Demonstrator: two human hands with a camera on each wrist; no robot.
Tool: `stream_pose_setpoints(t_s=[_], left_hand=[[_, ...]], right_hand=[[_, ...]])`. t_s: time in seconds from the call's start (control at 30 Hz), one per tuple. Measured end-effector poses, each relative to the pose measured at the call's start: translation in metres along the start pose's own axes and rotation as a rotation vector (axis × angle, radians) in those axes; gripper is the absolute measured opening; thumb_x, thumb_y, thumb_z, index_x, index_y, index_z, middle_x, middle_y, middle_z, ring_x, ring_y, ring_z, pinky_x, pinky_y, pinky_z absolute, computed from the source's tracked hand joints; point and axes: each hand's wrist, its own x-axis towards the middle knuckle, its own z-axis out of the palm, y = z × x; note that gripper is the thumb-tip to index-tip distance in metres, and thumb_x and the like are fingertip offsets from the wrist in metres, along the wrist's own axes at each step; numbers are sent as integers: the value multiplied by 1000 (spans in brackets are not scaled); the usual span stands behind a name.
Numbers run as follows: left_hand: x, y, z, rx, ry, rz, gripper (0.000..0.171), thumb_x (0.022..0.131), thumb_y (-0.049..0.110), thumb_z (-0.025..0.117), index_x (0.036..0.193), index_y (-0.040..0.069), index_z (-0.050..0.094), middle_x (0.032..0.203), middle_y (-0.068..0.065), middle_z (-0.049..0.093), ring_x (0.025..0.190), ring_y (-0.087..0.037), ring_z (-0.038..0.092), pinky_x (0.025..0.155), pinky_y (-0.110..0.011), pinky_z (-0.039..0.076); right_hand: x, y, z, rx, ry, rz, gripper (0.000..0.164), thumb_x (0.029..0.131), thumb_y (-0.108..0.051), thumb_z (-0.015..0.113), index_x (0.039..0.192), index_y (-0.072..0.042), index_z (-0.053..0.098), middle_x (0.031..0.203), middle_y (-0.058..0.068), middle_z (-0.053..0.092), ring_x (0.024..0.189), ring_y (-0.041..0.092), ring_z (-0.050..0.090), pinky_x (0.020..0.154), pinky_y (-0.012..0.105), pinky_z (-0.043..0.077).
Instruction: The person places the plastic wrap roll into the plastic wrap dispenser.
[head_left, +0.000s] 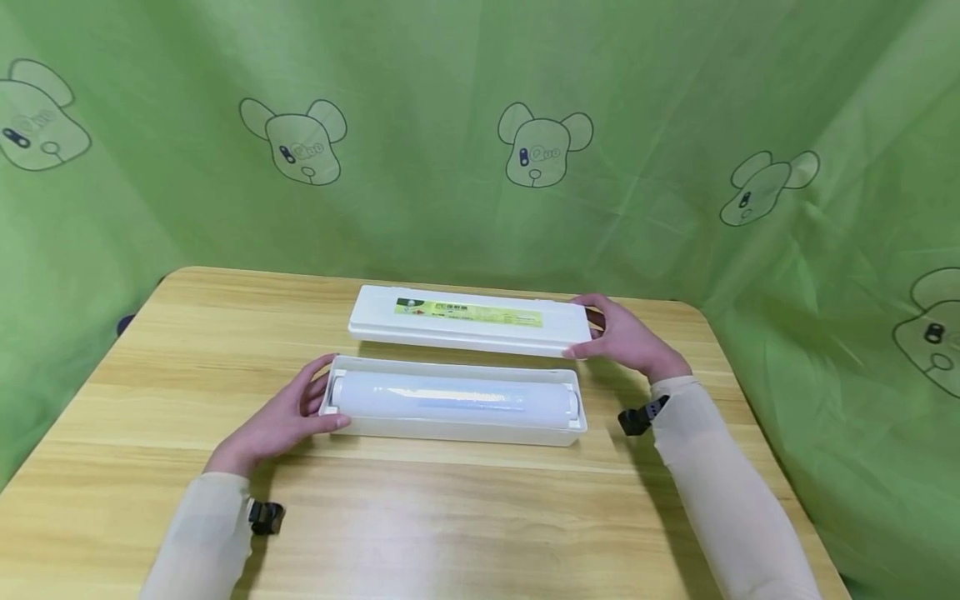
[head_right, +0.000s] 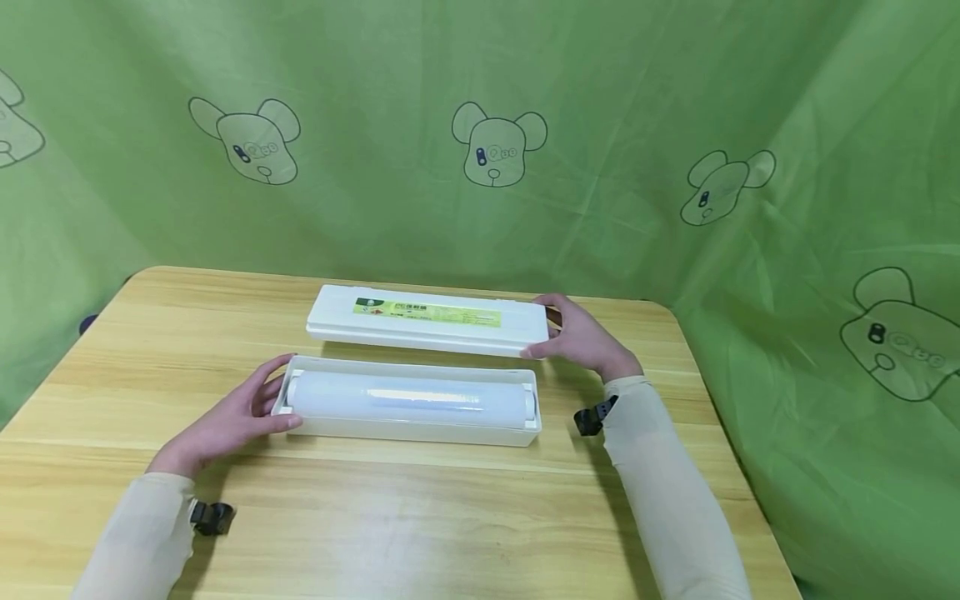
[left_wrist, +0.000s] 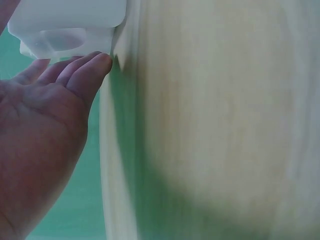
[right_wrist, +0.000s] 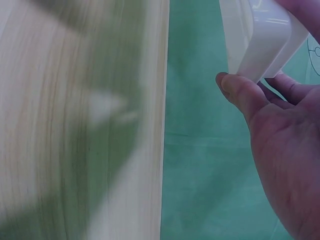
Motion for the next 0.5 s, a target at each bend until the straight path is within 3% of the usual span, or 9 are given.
stream_pose_setpoints(t_s=[0.5], left_hand=[[0, 0, 0, -19, -3, -5, 99, 87, 22, 77, 157, 12, 9, 157, -21, 23, 138, -36, 34, 109, -44, 33]], right_hand=[[-6, -9, 2, 4, -8, -11, 95, 71, -21, 91, 144, -4, 33, 144, 14, 40, 139, 30, 34, 107, 41, 41]])
